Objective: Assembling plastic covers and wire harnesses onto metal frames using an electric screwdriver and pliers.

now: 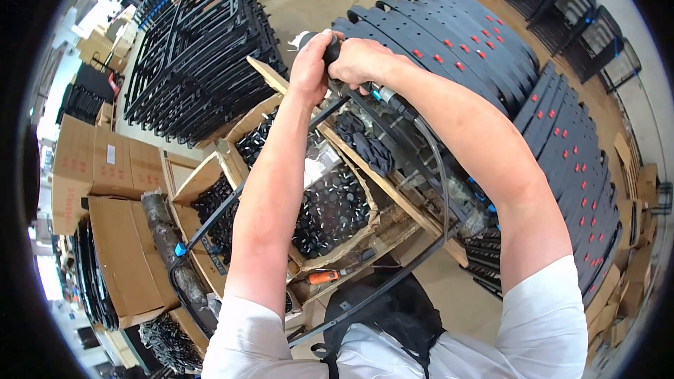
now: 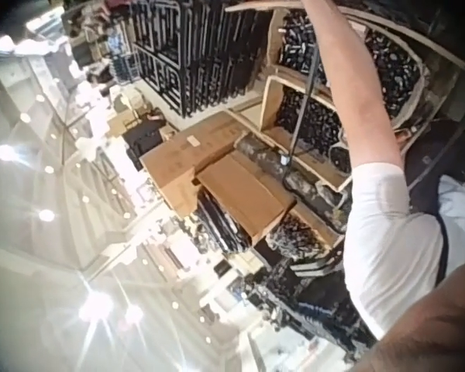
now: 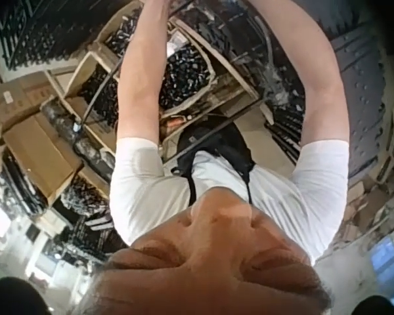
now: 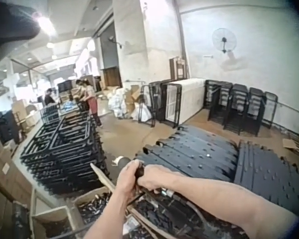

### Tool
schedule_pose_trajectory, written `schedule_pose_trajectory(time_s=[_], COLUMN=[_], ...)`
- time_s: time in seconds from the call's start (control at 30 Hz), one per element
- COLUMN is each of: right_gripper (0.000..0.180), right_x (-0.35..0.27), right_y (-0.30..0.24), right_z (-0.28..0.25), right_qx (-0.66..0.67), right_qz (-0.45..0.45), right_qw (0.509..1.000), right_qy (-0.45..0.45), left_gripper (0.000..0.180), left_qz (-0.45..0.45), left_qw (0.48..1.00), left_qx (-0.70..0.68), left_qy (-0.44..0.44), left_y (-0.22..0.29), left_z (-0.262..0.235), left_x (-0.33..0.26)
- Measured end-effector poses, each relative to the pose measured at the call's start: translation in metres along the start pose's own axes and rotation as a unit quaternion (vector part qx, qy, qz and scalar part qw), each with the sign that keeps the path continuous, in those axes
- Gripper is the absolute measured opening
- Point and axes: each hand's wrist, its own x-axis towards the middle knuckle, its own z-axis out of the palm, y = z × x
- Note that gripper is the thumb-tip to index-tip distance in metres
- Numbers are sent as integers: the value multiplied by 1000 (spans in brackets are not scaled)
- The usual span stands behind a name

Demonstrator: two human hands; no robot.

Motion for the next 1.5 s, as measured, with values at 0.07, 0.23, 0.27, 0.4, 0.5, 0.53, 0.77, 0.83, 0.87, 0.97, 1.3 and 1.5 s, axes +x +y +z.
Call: schedule_pose_trajectory(time_s=[0.07, 0.23, 0.27, 0.4, 0.5, 0.53, 0.77, 0.83, 0.87, 0.97, 1.3, 1.5], right_gripper=[28, 29, 29, 30, 31, 33, 38, 39, 39, 39, 26, 25], right_x=[16, 43, 45, 49, 49, 48, 47, 49, 49, 55, 66, 71], right_y=[0, 13, 13, 16, 16, 18, 21, 21, 22, 25, 31, 12], right_z=[6, 16, 15, 14, 15, 15, 24, 28, 29, 32, 28, 38], right_qx=[6, 2, 1, -3, 4, -21, -38, -27, -28, 4, 55, 35], right_qz=[-9, -17, -20, -24, -22, -25, -6, 1, 0, -4, -4, -33], right_qw=[1000, 999, 999, 998, 998, 997, 996, 996, 996, 998, 994, 995], right_qy=[-12, -40, -44, -50, -64, -72, -82, -87, -87, -68, -92, -83], left_gripper=[28, 26, 27, 26, 26, 27, 27, 29, 29, 32, 28, 22], left_qz=[-14, -9, -10, -4, -6, -14, 15, 3, 4, -10, -13, 10], left_qw=[1000, 999, 999, 999, 1000, 999, 999, 999, 999, 999, 998, 998], left_qx=[0, -11, -7, -11, -12, -22, 15, 13, 13, 11, -41, -42], left_qy=[17, 35, 30, 31, 27, 23, 27, 34, 35, 46, 39, 54], left_y=[-10, -30, -31, -34, -35, -35, -42, -45, -46, -50, -50, -33], left_z=[-12, -24, -27, -25, -25, -23, -26, -26, -27, -33, -25, -35], left_x=[11, 17, 19, 21, 16, 14, 6, 3, 4, 4, 9, 13])
